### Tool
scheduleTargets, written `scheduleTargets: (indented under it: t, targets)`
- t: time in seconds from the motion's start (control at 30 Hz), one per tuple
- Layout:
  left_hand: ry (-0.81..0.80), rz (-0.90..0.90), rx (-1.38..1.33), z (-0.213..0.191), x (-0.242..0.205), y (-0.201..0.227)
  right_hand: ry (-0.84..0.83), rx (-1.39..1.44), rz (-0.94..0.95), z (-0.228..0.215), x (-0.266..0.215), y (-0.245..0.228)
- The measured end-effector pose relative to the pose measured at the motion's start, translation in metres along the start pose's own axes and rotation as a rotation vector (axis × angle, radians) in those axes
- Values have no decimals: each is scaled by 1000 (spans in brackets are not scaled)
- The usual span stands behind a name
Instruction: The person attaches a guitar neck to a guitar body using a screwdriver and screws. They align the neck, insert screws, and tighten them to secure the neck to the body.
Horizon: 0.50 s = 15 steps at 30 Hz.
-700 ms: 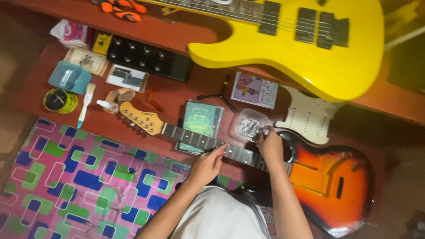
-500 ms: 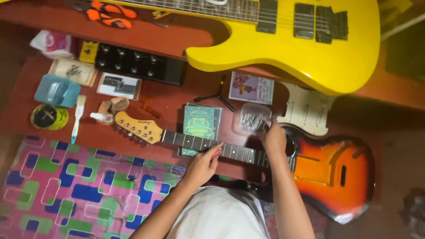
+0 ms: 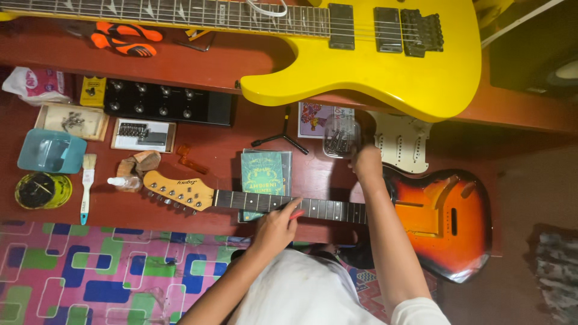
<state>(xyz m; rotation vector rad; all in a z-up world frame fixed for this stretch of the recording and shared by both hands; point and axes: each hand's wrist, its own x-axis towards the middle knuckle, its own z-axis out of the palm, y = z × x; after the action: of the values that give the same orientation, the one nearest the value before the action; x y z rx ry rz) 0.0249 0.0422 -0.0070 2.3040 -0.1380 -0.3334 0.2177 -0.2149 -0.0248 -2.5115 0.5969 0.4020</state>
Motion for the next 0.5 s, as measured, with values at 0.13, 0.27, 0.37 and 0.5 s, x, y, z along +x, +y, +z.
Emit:
scheduleTargets:
  t: [0.13, 0.27, 0.37, 0.5]
  targets:
    - [144, 233, 155, 52, 10, -2, 116, -214, -89, -49, -105, -24]
    - [147, 474, 364, 50, 17, 32, -153, -312, -359, -59, -170, 8]
    - [71, 532, 441, 55, 28, 30, -253, -476, -531, -45, -173, 50]
    - [84, 550, 534, 67, 45, 27, 103, -653, -732, 11, -122, 124]
